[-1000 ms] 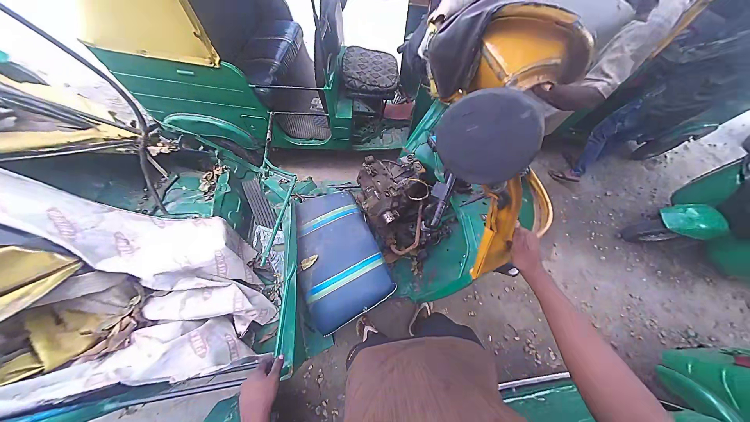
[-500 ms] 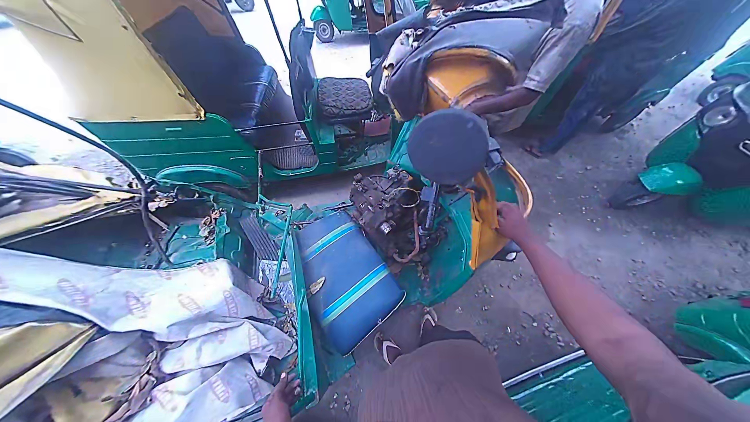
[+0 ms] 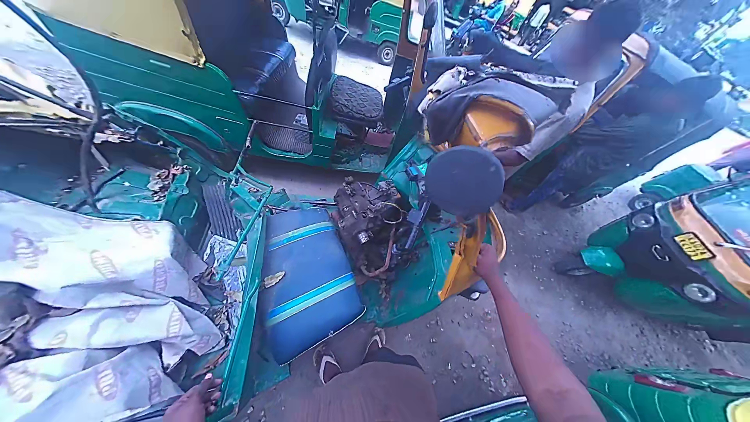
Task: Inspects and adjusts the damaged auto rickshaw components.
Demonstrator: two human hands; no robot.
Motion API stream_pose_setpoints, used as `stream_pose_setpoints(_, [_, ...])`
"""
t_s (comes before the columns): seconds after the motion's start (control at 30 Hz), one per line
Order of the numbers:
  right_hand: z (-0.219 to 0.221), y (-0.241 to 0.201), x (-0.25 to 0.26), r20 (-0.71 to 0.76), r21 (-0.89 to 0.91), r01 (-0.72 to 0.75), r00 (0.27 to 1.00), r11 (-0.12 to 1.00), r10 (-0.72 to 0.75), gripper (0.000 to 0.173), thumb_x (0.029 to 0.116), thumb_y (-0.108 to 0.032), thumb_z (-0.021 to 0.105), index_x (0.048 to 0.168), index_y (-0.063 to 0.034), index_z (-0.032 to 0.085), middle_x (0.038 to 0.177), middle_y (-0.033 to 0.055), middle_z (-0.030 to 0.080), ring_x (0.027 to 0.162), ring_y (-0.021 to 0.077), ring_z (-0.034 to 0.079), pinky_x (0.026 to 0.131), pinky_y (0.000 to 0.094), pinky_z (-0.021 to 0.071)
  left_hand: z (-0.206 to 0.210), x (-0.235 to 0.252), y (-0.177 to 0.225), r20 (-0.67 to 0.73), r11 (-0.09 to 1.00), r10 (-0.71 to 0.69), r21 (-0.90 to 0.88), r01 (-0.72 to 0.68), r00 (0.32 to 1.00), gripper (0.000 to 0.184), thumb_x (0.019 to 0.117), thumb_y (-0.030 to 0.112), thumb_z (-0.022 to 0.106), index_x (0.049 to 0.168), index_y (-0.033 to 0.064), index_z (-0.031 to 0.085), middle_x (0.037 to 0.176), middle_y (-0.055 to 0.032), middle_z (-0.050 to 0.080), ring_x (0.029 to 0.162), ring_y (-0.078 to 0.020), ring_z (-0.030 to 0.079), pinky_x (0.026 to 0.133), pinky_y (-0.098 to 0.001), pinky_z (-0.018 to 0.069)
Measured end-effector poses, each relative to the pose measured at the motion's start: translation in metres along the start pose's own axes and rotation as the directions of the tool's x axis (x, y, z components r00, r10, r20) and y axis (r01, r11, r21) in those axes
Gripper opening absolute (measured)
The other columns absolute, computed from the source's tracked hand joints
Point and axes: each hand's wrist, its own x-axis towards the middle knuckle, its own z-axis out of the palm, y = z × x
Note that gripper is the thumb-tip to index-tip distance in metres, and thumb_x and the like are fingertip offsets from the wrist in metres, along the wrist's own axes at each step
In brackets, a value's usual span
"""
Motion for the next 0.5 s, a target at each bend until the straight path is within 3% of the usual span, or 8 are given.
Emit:
stream_pose_setpoints(0.2, [0.0053,-0.0056,-0.0059,0.023,-0.035,-0.014,1.000,0.999,0.015,0.031,0.0879,-0.031,0.061,0.073,-0.0040,0.066,0.076,0.0140,0.066,0.078,0.0299,0.066,0.075,0.0575,0.0501,-0.0060,0.0011,0.0051,-0.121,0.999,0.004,-0.039,-0.008,0.993,0.039,0.1074,0.034,0.053,0.095,0.0020,0.070,0.075,-0.0039,0.072,0.049,-0.0094,0.058,0.047,-0.0272,0.0493])
stream_pose_setpoints(0.3, [0.0055,-0.0027,-0.0031,0.009,-0.033,-0.016,1.000,0.999,0.016,0.036,0.0868,-0.039,0.060,0.071,-0.0065,0.064,0.073,0.0120,0.066,0.076,0.0285,0.066,0.073,0.0573,0.0495,-0.0041,0.0008,0.0052,-0.117,0.999,-0.002,-0.037,-0.002,0.993,0.037,0.1074,0.033,0.054,0.095,0.0014,0.070,0.077,-0.0041,0.072,0.050,-0.0094,0.059,0.047,-0.0275,0.0499])
stream_pose_setpoints(0.5, [0.0054,-0.0072,-0.0006,0.035,-0.005,-0.005,0.999,1.000,0.005,0.035,0.0909,-0.034,0.059,0.073,-0.0042,0.066,0.075,0.0137,0.066,0.076,0.0288,0.066,0.074,0.0579,0.0495,-0.0050,0.0034,0.0062,-0.128,0.999,0.002,-0.051,-0.008,0.992,0.037,0.1076,0.031,0.054,0.094,0.0011,0.070,0.075,-0.0044,0.071,0.049,-0.0099,0.058,0.047,-0.0274,0.0499])
